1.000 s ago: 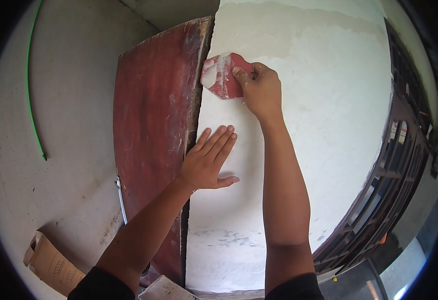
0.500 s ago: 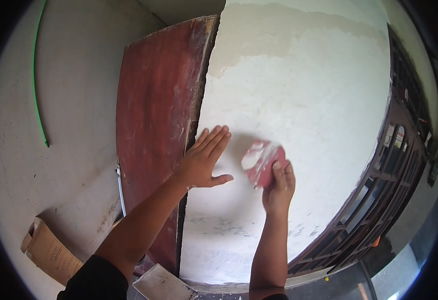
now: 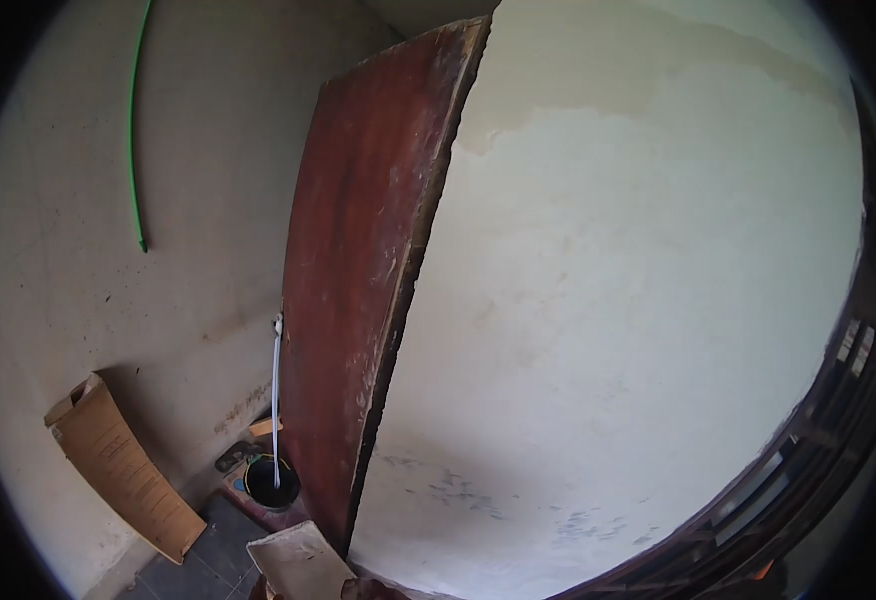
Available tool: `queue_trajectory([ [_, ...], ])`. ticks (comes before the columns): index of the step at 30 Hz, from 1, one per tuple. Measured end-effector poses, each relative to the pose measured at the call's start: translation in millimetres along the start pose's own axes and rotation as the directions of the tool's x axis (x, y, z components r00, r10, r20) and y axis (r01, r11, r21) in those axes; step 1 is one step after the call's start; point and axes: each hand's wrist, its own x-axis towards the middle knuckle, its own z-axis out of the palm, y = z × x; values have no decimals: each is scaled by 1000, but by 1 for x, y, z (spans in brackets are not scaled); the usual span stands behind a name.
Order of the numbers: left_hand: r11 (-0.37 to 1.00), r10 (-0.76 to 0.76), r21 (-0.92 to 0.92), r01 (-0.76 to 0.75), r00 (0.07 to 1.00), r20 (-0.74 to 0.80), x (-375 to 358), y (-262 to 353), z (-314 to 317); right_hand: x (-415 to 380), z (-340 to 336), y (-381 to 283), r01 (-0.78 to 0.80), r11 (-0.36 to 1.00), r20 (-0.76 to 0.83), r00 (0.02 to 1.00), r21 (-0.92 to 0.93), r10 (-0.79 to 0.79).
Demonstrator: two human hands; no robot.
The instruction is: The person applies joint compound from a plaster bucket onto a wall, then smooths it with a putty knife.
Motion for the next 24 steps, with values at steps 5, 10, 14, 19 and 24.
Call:
queue_trajectory([
  [5,898,-419,159,411,908,23,-75,1,-11,39,-16,39,-262,957,16,964,-125,266],
  [10,835,-550,-74,545,823,-145,-114,-31,26,76,-6,69,-269,896,-46,962,-354,270],
  [14,691,-688,-450,566,705,-170,-126,-51,68,111,3,113,-250,804,-95,967,-540,236],
  [19,540,-747,-648,537,661,-74,-114,-98,116,147,-23,207,-135,605,-10,979,-785,205],
  [24,318,-769,-840,439,638,41,-83,-121,140,168,-21,262,-75,453,39,971,-889,237],
])
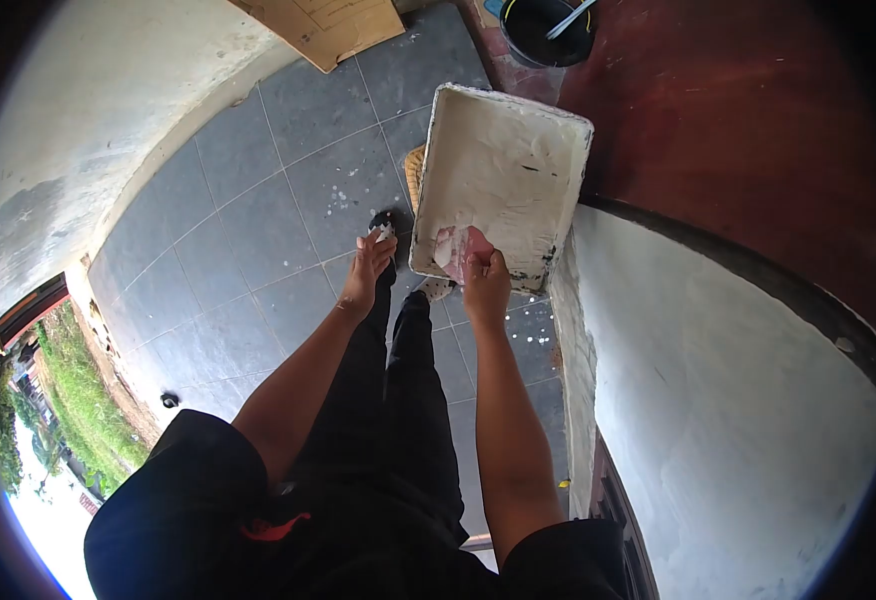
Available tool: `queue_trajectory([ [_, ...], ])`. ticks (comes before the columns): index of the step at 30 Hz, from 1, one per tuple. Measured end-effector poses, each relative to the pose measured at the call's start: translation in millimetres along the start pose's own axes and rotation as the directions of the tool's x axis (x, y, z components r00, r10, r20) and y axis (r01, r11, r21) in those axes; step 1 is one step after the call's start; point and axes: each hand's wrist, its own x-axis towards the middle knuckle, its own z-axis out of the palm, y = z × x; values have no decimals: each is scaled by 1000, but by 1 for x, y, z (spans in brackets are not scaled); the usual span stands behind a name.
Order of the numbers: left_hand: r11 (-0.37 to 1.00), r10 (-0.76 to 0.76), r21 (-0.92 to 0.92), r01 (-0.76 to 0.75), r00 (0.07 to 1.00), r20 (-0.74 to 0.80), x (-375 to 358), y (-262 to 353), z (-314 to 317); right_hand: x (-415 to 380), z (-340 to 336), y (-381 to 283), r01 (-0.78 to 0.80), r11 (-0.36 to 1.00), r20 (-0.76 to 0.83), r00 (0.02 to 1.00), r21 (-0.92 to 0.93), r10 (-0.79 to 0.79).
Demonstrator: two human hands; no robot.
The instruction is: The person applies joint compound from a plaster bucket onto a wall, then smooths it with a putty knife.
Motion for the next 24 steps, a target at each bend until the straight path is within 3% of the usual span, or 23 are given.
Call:
queue_trajectory([
  [7,1000,-25,4,25,1000,0,28,2,17,17,28,5,12,1000,-20,1000,-23,-12],
  [9,997,-25,-71,25,1000,-9,30,5,22,14,29,1,49,989,-56,997,-137,-57],
  [15,990,-47,-134,52,998,35,33,8,29,17,34,0,33,992,-61,997,-119,-40],
  [19,995,-61,-77,67,995,80,34,10,30,21,41,4,64,991,-60,996,-117,-71],
  [21,994,-66,-87,73,995,72,34,10,30,24,47,8,-28,1000,-6,1000,-4,28],
  [24,994,-64,-88,71,995,78,35,10,29,22,51,5,44,998,-58,997,-54,-47],
])
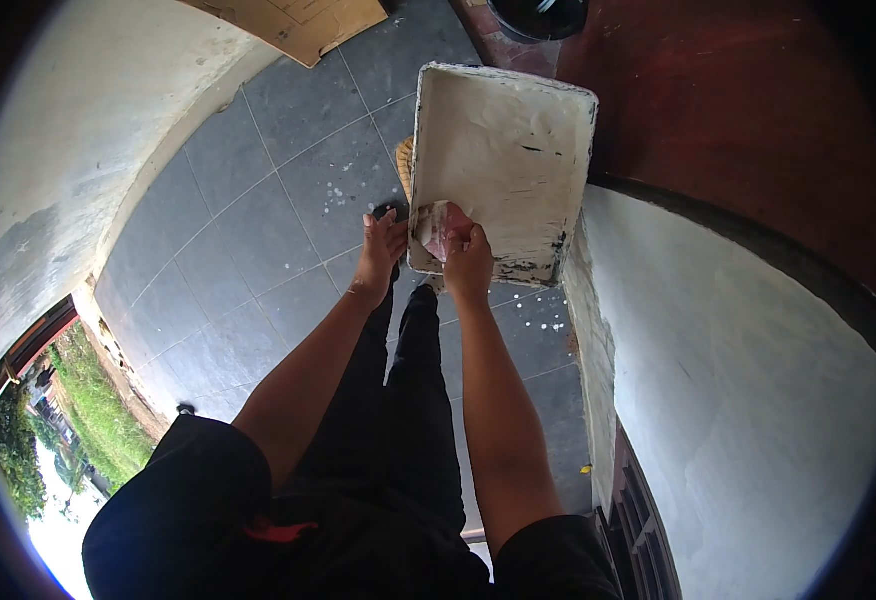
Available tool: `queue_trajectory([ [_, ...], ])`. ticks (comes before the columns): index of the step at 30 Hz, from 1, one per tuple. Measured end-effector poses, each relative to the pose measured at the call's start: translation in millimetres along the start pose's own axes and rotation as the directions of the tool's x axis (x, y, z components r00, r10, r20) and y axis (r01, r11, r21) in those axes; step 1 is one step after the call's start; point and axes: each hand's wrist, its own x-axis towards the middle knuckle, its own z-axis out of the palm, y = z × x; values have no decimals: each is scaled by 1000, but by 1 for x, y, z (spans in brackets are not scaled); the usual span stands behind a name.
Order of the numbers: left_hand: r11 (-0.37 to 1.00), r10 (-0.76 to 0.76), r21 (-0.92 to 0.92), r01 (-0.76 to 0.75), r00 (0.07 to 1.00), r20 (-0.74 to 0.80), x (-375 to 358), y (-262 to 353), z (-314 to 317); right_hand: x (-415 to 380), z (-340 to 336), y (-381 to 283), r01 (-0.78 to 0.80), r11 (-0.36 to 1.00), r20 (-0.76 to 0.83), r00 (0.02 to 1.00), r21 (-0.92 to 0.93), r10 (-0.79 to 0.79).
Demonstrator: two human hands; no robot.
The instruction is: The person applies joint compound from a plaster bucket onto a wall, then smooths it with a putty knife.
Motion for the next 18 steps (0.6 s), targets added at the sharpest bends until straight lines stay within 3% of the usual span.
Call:
queue_trajectory([
  [4,1000,-6,-14,6,1000,11,-2,3,-2,-3,-4,-12,8,998,-55,998,-60,-11],
  [10,997,-2,-79,1,1000,-9,-1,0,-1,-8,-2,-21,-82,995,15,997,53,82],
  [13,998,-3,-64,3,1000,-6,-1,0,-3,-9,-4,-23,22,1000,-16,1000,-17,-22],
  [16,999,-1,-50,2,1000,10,0,1,-3,-5,-5,-22,-1,1000,12,1000,-14,1],
  [18,998,-8,-56,9,1000,17,0,3,-4,-1,-4,-19,-87,992,74,994,87,81],
])
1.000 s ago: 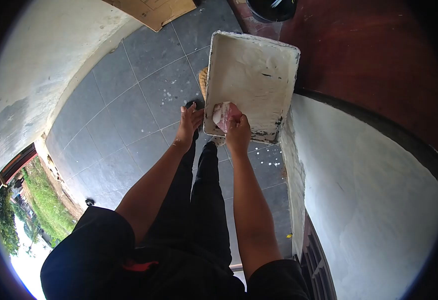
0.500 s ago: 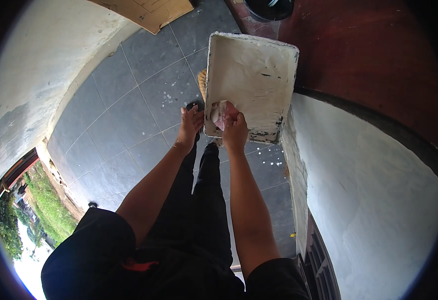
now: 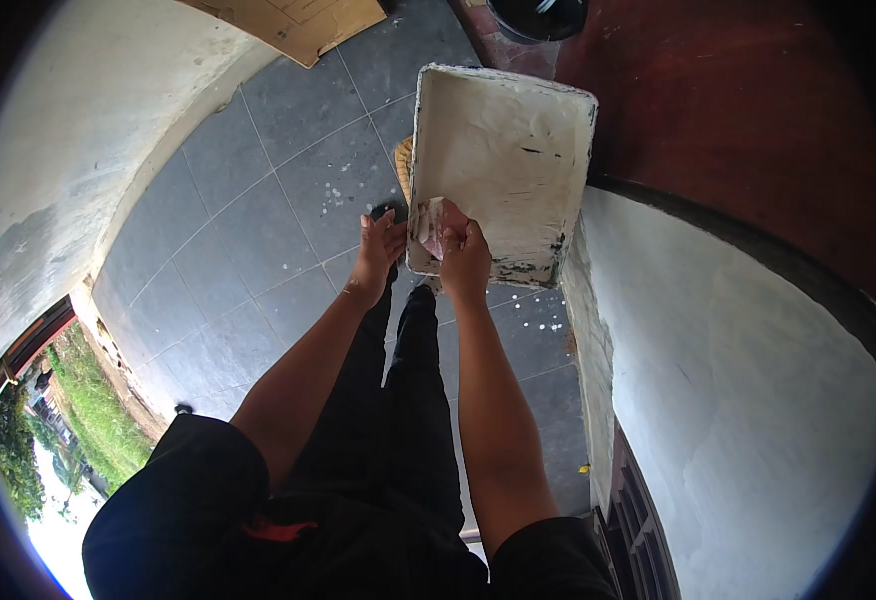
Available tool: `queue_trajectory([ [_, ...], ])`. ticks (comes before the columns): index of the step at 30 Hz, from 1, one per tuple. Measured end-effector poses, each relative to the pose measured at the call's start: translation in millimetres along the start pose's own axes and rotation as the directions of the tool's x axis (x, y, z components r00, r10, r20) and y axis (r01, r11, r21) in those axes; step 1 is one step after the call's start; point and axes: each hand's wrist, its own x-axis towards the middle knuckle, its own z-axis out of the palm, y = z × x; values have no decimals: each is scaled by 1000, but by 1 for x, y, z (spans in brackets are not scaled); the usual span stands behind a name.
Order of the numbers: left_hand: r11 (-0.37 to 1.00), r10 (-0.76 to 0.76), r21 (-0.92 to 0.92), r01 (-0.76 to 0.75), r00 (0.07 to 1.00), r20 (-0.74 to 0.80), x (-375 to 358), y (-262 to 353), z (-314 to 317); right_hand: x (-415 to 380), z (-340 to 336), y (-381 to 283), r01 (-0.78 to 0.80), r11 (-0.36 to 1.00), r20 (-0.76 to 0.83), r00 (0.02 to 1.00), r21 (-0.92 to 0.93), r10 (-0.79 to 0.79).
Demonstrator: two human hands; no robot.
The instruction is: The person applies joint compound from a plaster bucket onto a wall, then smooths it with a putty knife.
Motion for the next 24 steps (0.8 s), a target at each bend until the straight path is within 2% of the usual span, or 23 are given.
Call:
queue_trajectory([
  [1,1000,1,0,-1,1000,0,-1,1,0,2,-1,1,1,1000,0,1000,0,-1],
  [3,1000,3,6,-3,1000,12,-2,1,-1,4,-6,-1,142,990,-9,990,-18,-142],
  [4,1000,3,7,-3,1000,12,-1,1,-1,6,-10,-4,142,990,-10,990,-18,-142],
  [6,1000,-4,16,4,1000,22,0,1,-2,10,-21,-9,-200,954,228,962,225,148],
  [7,1000,-2,16,2,1000,25,0,1,-2,11,-25,-10,-197,954,225,963,225,146],
  [9,996,-21,84,16,998,59,-1,2,-3,11,-33,-13,-384,821,363,902,423,235],
  [10,996,-14,85,9,998,62,-2,3,-4,11,-37,-9,-378,822,361,904,426,228],
  [12,995,-22,97,19,999,29,-5,2,-5,8,-49,2,-441,676,480,865,590,145],
  [13,995,-10,101,6,999,41,-8,2,-7,4,-57,1,-426,678,471,872,598,133],
  [16,984,7,180,-8,1000,5,-25,7,-18,-20,-92,-8,-391,565,519,851,727,-79],
  [19,972,44,231,-51,998,35,-50,20,-27,-58,-124,-34,-358,524,501,851,772,-156],
  [21,960,74,265,-89,995,66,-71,34,-26,-88,-140,-51,-313,512,452,876,800,-171],
  [23,945,113,296,-138,989,100,-83,53,-19,-117,-156,-83,-224,474,315,942,851,-120],
  [24,943,136,291,-162,985,109,-89,61,-16,-122,-162,-82,-192,465,295,942,864,-161],
])
